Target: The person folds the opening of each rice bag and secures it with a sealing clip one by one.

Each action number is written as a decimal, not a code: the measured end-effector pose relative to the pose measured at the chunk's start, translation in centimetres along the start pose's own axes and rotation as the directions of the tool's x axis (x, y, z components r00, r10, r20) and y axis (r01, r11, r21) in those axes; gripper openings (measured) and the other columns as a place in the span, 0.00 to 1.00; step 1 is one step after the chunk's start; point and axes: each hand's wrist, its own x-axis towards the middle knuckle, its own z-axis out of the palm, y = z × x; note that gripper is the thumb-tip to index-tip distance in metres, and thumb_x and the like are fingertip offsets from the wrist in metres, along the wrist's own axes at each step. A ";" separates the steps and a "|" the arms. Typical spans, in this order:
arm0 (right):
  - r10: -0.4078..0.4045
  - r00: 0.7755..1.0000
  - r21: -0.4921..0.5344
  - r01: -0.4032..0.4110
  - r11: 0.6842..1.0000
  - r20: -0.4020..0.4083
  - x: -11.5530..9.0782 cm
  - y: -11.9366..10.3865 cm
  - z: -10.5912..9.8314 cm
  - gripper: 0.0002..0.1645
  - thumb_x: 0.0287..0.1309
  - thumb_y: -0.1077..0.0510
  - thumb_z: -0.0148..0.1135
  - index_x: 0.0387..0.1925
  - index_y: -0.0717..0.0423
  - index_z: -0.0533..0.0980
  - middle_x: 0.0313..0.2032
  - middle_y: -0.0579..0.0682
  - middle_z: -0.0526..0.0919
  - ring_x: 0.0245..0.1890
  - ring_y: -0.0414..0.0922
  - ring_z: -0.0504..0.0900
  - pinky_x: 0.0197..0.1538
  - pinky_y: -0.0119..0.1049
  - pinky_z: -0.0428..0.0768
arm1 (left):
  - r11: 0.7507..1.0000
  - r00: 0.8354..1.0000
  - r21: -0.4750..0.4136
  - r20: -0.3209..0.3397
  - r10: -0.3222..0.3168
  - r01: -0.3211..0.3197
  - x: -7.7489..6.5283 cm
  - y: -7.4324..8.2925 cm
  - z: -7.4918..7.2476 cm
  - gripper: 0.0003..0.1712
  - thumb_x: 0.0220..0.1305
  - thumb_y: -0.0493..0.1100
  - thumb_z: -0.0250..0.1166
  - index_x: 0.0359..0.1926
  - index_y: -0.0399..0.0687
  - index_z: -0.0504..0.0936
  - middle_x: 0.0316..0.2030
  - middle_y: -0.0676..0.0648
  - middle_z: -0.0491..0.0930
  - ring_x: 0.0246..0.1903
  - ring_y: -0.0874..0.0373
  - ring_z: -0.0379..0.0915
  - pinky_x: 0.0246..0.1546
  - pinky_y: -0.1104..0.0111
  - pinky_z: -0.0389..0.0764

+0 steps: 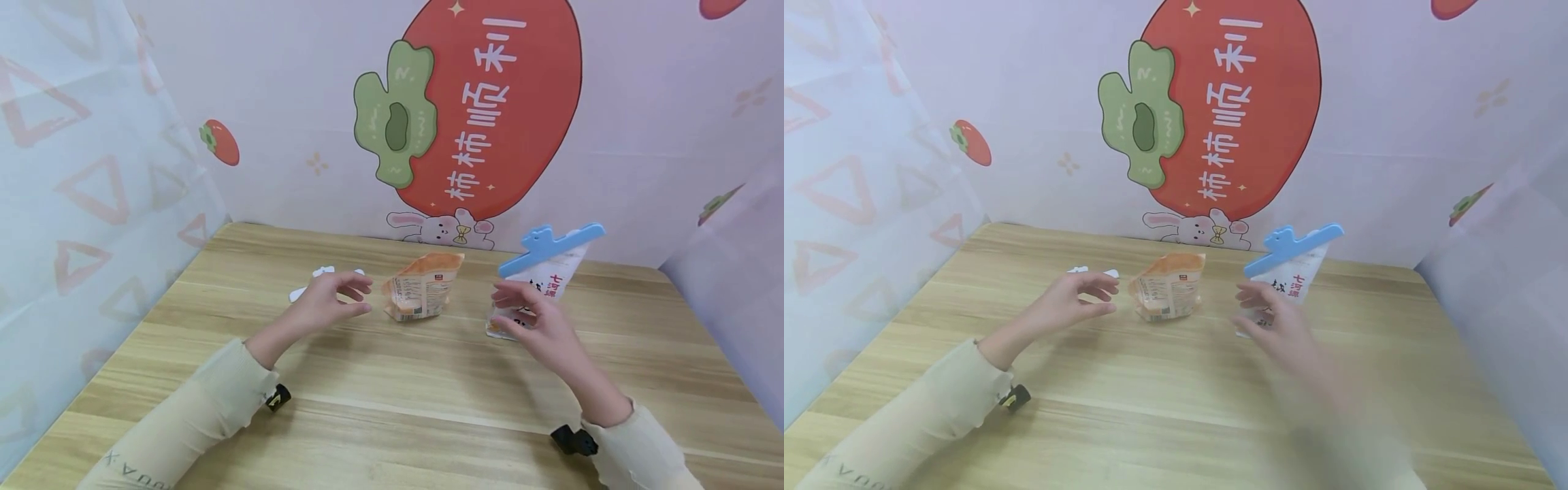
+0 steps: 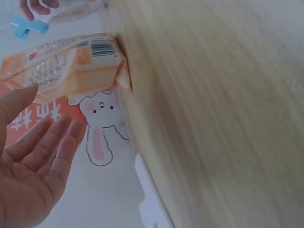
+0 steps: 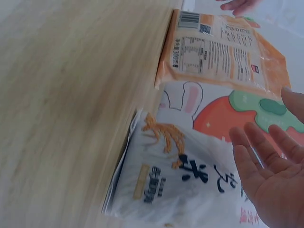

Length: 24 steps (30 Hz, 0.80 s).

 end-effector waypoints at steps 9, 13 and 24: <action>0.090 0.992 0.042 -0.094 0.995 0.090 1.8 -0.5 2.2 0.32 0.61 0.58 0.69 0.65 0.57 0.69 0.56 0.60 0.80 0.57 0.55 0.79 0.60 0.53 0.79 | 0.999 0.998 0.006 0.041 -0.046 0.046 1.6 -0.5 1.1 0.29 0.58 0.37 0.72 0.60 0.35 0.76 0.52 0.37 0.82 0.50 0.43 0.82 0.47 0.61 0.85; 0.110 0.987 0.066 -0.118 0.991 0.116 2.6 -0.5 3.2 0.33 0.60 0.60 0.69 0.65 0.58 0.68 0.58 0.62 0.78 0.59 0.57 0.79 0.61 0.54 0.78 | 0.998 0.997 0.019 0.056 -0.057 0.056 2.2 -0.5 1.6 0.30 0.58 0.36 0.72 0.61 0.36 0.76 0.53 0.37 0.81 0.50 0.44 0.82 0.47 0.62 0.85; 0.135 0.976 0.085 -0.152 0.985 0.172 4.5 -0.6 5.4 0.38 0.60 0.62 0.68 0.69 0.58 0.63 0.61 0.63 0.76 0.59 0.60 0.79 0.59 0.51 0.80 | 0.994 0.993 0.016 0.055 -0.105 0.104 3.2 -0.7 3.6 0.32 0.56 0.39 0.75 0.62 0.41 0.75 0.56 0.41 0.80 0.48 0.49 0.83 0.47 0.64 0.84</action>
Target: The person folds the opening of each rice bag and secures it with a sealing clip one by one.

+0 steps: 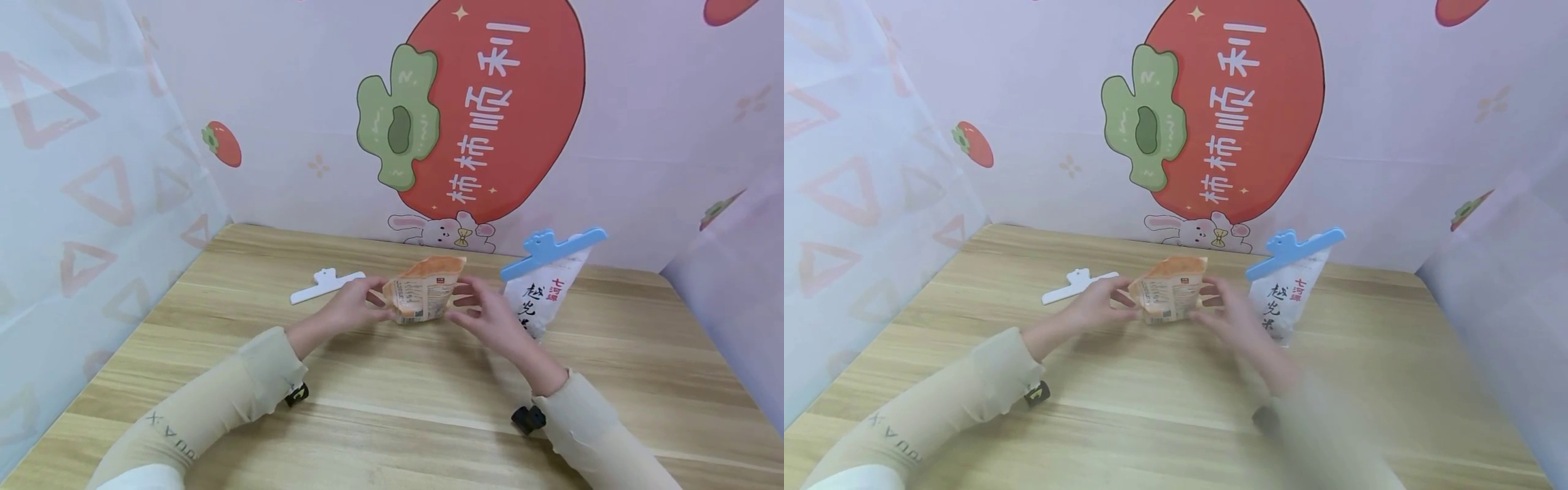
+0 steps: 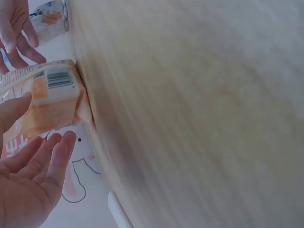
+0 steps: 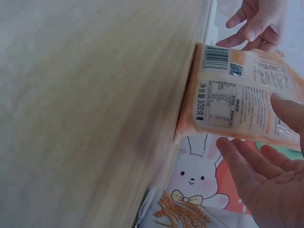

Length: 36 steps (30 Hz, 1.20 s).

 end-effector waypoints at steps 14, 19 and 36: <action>0.034 0.999 -0.036 -0.033 0.999 0.019 1.4 0.2 0.7 0.35 0.62 0.61 0.67 0.68 0.58 0.64 0.61 0.64 0.77 0.57 0.59 0.81 0.59 0.49 0.81 | 0.997 0.996 -0.051 -0.056 -0.064 0.062 0.7 0.1 1.4 0.33 0.53 0.38 0.76 0.61 0.44 0.76 0.53 0.44 0.81 0.48 0.51 0.84 0.46 0.65 0.85; 0.031 0.999 -0.039 -0.031 0.999 0.009 1.6 0.2 0.7 0.33 0.62 0.62 0.67 0.66 0.58 0.66 0.58 0.64 0.79 0.55 0.57 0.82 0.58 0.48 0.81 | 0.996 0.996 -0.050 -0.060 -0.072 0.069 0.7 0.4 1.5 0.34 0.54 0.38 0.76 0.63 0.45 0.76 0.54 0.44 0.81 0.47 0.51 0.84 0.46 0.65 0.85; -0.072 0.997 -0.129 0.069 0.989 -0.018 0.6 0.2 0.1 0.26 0.57 0.66 0.69 0.57 0.60 0.74 0.50 0.61 0.84 0.47 0.54 0.86 0.50 0.45 0.86 | 0.993 0.998 -0.103 -0.001 -0.064 0.063 0.3 1.0 2.0 0.29 0.54 0.34 0.75 0.58 0.41 0.77 0.51 0.43 0.81 0.43 0.53 0.85 0.41 0.69 0.86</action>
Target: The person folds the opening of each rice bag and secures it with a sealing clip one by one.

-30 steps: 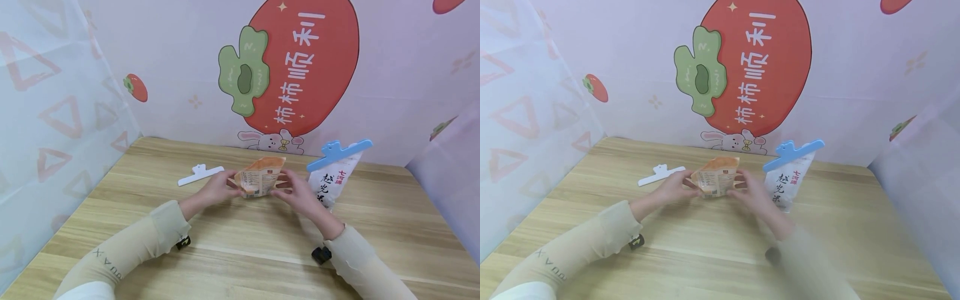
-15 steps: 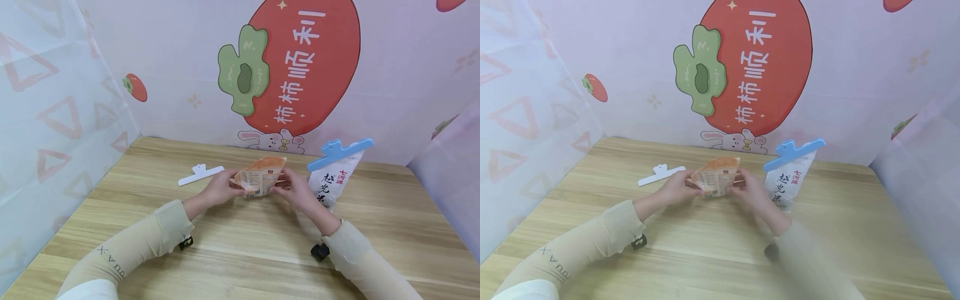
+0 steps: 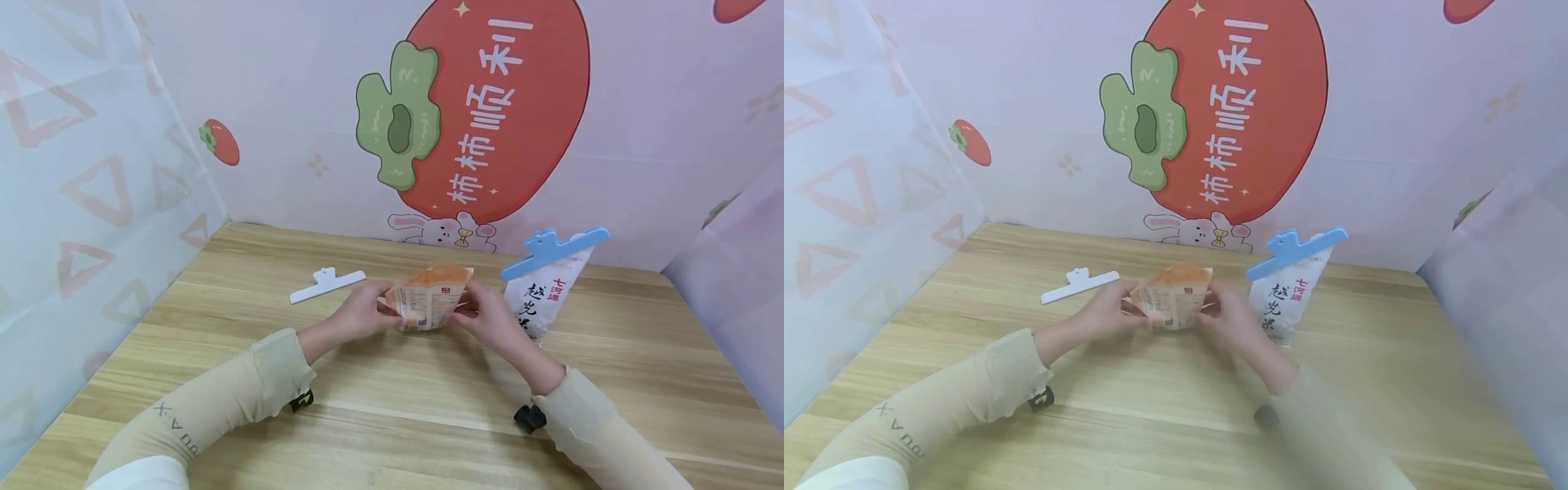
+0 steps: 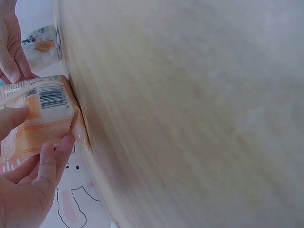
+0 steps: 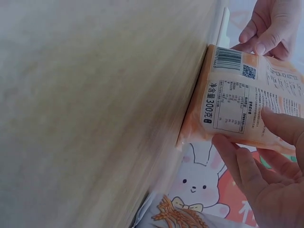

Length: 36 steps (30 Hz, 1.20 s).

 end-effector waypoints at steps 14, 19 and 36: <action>0.003 1.000 -0.017 -0.003 1.000 0.017 -1.6 -0.7 0.0 0.22 0.55 0.65 0.71 0.52 0.61 0.76 0.44 0.59 0.87 0.43 0.50 0.86 0.47 0.40 0.86 | 1.000 0.999 0.023 0.051 0.011 -0.012 -1.3 0.3 0.1 0.30 0.55 0.36 0.75 0.59 0.42 0.76 0.50 0.44 0.81 0.45 0.54 0.84 0.45 0.67 0.85; -0.007 1.000 -0.006 0.007 1.000 0.025 -2.1 -0.7 0.0 0.23 0.55 0.65 0.72 0.52 0.61 0.76 0.44 0.58 0.87 0.43 0.49 0.86 0.46 0.38 0.86 | 1.000 0.998 0.027 0.064 0.011 -0.013 -1.8 0.4 0.2 0.29 0.55 0.37 0.75 0.58 0.43 0.77 0.50 0.44 0.80 0.44 0.54 0.84 0.45 0.67 0.85; 0.019 0.998 -0.053 -0.016 0.998 0.058 -4.9 -2.0 -0.1 0.22 0.53 0.62 0.74 0.50 0.61 0.78 0.41 0.54 0.87 0.39 0.43 0.86 0.41 0.31 0.85 | 1.000 0.987 -0.002 0.160 0.019 -0.019 -3.8 0.7 0.3 0.25 0.54 0.35 0.75 0.54 0.42 0.79 0.48 0.45 0.82 0.41 0.57 0.85 0.43 0.68 0.85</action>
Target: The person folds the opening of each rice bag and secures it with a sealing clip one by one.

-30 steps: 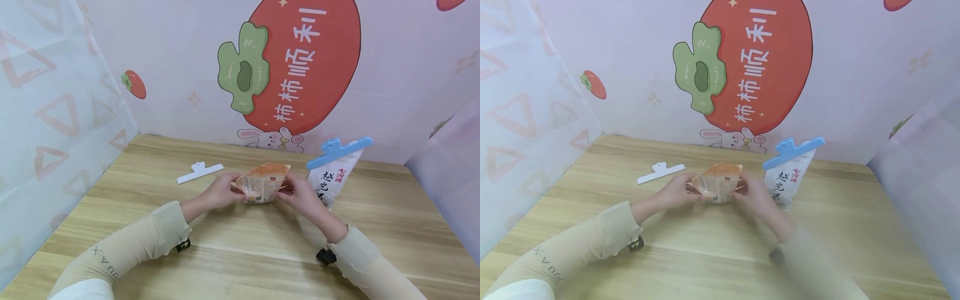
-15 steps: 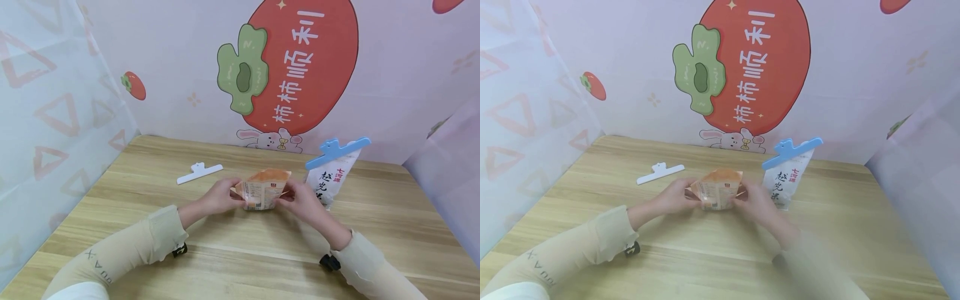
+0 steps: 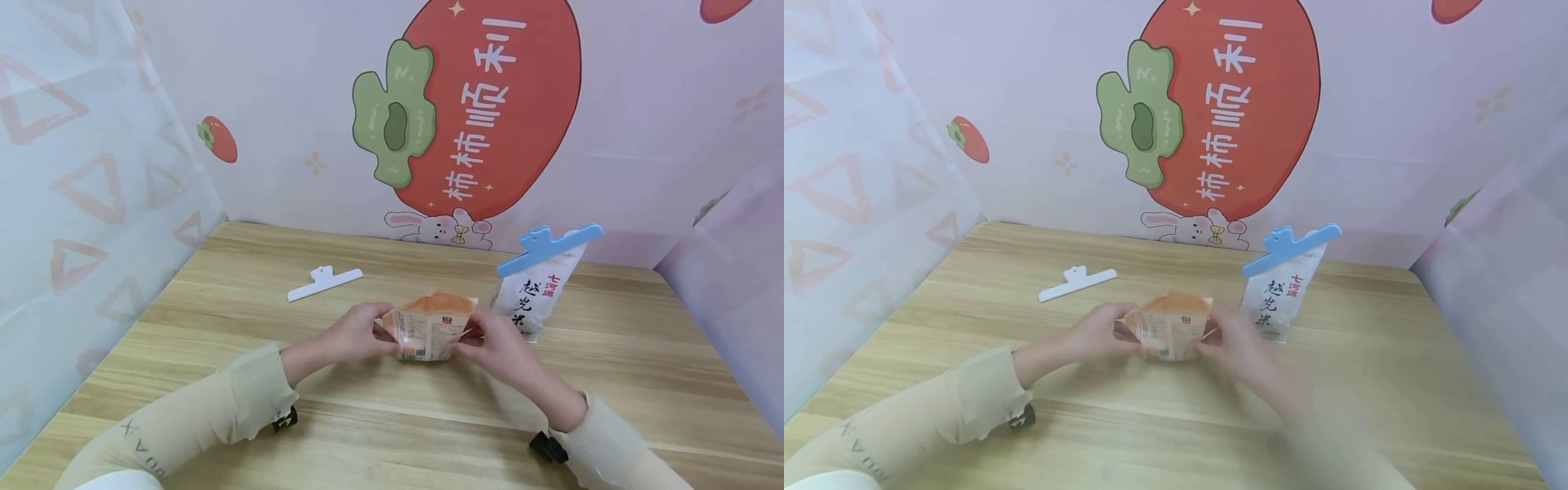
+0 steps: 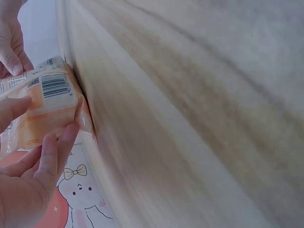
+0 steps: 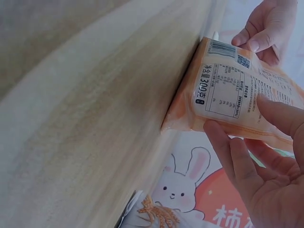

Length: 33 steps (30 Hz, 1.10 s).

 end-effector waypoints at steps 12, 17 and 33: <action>0.003 1.000 -0.015 -0.003 1.000 0.022 -1.9 -0.9 0.2 0.23 0.52 0.59 0.75 0.49 0.61 0.78 0.40 0.53 0.88 0.36 0.39 0.85 0.38 0.27 0.84 | 1.000 0.998 -0.007 0.052 0.017 -0.017 -1.4 0.0 0.4 0.27 0.54 0.35 0.74 0.56 0.41 0.78 0.48 0.46 0.83 0.40 0.58 0.84 0.43 0.70 0.85; -0.001 1.000 0.006 0.001 1.000 0.028 -2.7 -1.1 0.3 0.23 0.52 0.58 0.75 0.49 0.61 0.78 0.39 0.52 0.88 0.37 0.39 0.85 0.38 0.26 0.83 | 0.999 0.997 -0.021 0.068 0.026 -0.024 -1.9 0.1 0.7 0.28 0.54 0.34 0.74 0.57 0.40 0.78 0.47 0.45 0.84 0.39 0.58 0.85 0.41 0.72 0.85; 0.035 0.999 -0.004 -0.035 0.999 0.010 -3.8 -2.3 -0.1 0.28 0.50 0.56 0.77 0.53 0.57 0.77 0.46 0.50 0.86 0.46 0.46 0.85 0.49 0.43 0.86 | 0.997 0.993 -0.036 0.094 0.065 -0.062 -2.7 -0.2 0.8 0.29 0.56 0.37 0.74 0.59 0.41 0.77 0.50 0.45 0.83 0.44 0.57 0.83 0.44 0.72 0.84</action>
